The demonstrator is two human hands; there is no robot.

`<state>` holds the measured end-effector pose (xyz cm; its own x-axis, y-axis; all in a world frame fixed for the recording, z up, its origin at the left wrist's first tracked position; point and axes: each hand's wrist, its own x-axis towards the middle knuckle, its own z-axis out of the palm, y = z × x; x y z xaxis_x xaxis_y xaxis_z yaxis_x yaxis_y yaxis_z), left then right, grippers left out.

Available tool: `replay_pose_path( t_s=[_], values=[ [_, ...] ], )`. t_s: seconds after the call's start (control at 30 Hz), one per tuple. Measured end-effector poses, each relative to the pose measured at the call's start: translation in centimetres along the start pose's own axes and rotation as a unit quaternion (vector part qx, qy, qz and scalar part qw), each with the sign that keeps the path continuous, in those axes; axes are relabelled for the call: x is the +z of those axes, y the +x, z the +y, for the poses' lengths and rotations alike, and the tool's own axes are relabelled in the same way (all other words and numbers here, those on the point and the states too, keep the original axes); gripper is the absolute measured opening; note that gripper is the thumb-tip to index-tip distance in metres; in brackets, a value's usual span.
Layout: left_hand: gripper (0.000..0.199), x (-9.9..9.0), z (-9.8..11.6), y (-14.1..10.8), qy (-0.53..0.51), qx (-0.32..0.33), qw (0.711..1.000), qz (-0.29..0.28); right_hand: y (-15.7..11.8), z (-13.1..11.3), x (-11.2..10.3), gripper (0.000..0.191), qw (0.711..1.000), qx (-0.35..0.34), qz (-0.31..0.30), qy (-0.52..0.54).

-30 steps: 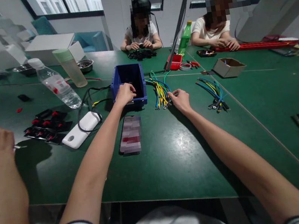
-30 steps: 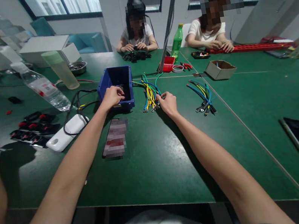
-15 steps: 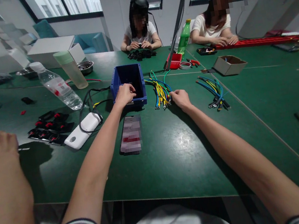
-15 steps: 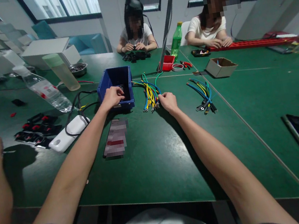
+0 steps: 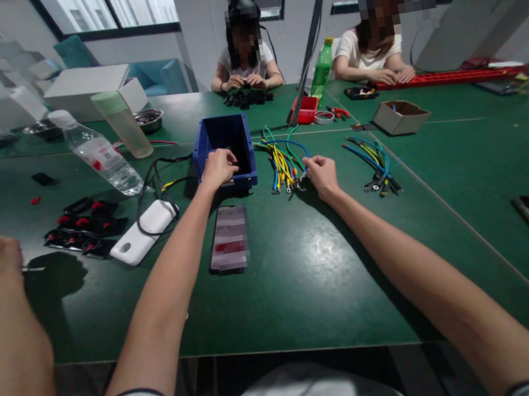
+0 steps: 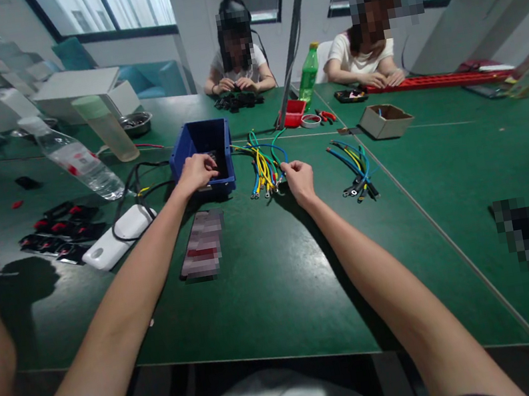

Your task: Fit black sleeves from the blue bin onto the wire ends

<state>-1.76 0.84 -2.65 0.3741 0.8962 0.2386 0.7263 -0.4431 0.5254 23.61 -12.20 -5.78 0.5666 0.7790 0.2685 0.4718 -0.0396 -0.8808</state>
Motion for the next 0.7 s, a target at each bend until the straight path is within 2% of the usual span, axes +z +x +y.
replay_pose_path(
  t_s=[0.23, 0.43, 0.5, 0.63, 0.7],
  values=[
    [0.023, 0.2, -0.3, 0.3, -0.004, -0.002, 1.000, -0.002, -0.5, -0.7, -0.3, 0.024, 0.999, -0.024, 0.025, 0.034],
    [0.022, 0.2, -0.2, 0.4, -0.002, 0.012, 1.000, 0.002, -0.4, -0.2, 0.2, 0.022, 0.997, -0.034, -0.003, 0.068],
    [0.020, 0.1, -0.2, 0.3, 0.000, 0.011, 1.000, 0.001, -0.3, 0.1, 0.3, 0.028, 0.995, -0.032, -0.015, 0.091],
    [0.022, 0.2, -0.1, 0.3, 0.002, 0.006, 1.000, 0.002, 0.0, 0.6, 0.3, 0.052, 0.991, -0.013, -0.037, 0.131],
    [0.022, 0.2, 0.0, 0.3, -0.003, 0.010, 1.000, 0.002, 0.2, 0.7, 0.3, 0.054, 0.988, 0.008, -0.053, 0.145]
  ],
)
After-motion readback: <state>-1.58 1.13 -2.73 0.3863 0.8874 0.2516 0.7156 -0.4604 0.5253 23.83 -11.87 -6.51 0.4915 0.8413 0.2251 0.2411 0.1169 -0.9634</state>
